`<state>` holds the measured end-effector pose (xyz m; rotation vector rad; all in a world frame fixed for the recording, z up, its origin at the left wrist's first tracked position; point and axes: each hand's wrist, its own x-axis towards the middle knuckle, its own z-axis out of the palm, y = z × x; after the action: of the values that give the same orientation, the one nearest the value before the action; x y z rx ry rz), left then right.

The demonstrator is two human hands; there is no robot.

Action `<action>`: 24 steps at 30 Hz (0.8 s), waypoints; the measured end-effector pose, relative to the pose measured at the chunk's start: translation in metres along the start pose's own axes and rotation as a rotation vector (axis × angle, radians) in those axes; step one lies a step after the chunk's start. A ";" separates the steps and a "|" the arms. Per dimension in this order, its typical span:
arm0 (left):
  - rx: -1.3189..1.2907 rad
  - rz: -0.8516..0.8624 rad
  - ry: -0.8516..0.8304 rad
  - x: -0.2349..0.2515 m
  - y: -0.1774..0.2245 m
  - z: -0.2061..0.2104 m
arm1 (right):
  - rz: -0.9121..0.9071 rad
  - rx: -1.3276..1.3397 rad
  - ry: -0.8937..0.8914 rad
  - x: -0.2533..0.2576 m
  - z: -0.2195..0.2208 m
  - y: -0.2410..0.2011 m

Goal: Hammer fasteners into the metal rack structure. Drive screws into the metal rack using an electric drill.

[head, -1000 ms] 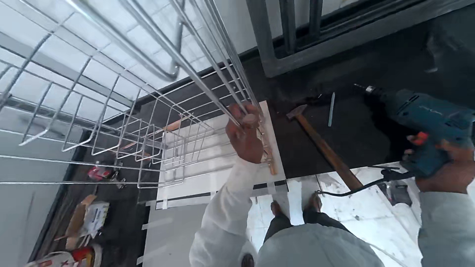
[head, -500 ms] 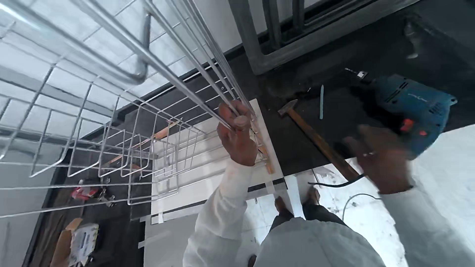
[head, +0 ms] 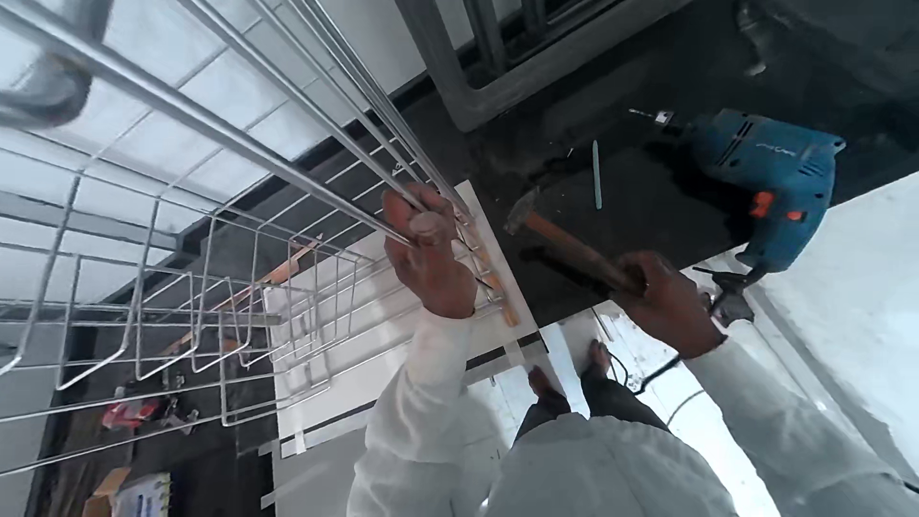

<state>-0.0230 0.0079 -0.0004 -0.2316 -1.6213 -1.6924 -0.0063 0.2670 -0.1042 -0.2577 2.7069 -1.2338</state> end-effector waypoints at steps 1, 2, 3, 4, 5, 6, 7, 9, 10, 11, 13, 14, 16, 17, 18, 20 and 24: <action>0.000 0.010 -0.005 0.000 0.000 0.000 | -0.040 0.047 0.034 0.004 0.006 0.002; -0.007 0.012 -0.006 0.001 0.000 0.000 | -0.071 0.104 0.066 0.008 0.012 0.004; -0.018 0.009 -0.006 0.001 0.000 0.000 | -0.097 0.169 0.093 0.011 0.015 0.005; -0.022 0.008 0.002 0.001 0.000 0.001 | -0.122 0.233 0.125 0.012 0.018 0.004; -0.022 0.001 0.011 0.001 0.000 0.000 | -0.136 0.294 0.157 0.011 0.020 0.001; -0.016 -0.007 0.015 0.000 0.000 0.000 | -0.161 0.343 0.200 0.009 0.021 -0.003; -0.007 -0.014 0.012 -0.001 0.000 0.000 | -0.200 0.397 0.243 0.007 0.022 -0.009; -0.012 -0.004 -0.005 -0.001 -0.001 -0.001 | -0.322 0.492 0.315 0.007 0.022 -0.020; -0.015 0.010 -0.015 0.000 -0.002 -0.002 | -0.394 0.538 0.338 0.009 0.021 -0.026; -0.022 0.020 -0.017 0.000 -0.002 -0.002 | -0.461 0.576 0.350 0.011 0.020 -0.034; -0.043 0.016 -0.014 0.000 -0.002 -0.001 | -0.546 0.613 0.369 0.009 0.017 -0.050; -0.047 0.012 -0.009 0.000 -0.001 -0.001 | -0.554 0.616 0.359 0.003 0.013 -0.057; -0.054 0.006 -0.006 0.001 0.000 0.000 | -0.477 0.606 0.307 -0.023 0.007 -0.063; -0.063 0.006 -0.005 0.001 -0.001 0.001 | -0.400 0.601 0.262 -0.042 0.008 -0.061; -0.072 0.003 -0.004 0.001 -0.001 0.001 | -0.301 0.586 0.210 -0.064 0.011 -0.055; -0.072 0.003 0.001 0.001 -0.001 0.002 | -0.146 0.555 0.110 -0.107 0.025 -0.036; -0.053 0.009 -0.010 0.003 -0.002 0.001 | 0.100 0.505 -0.042 -0.159 0.053 -0.025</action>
<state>-0.0260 0.0072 0.0000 -0.2737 -1.5811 -1.7316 0.1623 0.2471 -0.1081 -0.0804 2.2404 -1.7907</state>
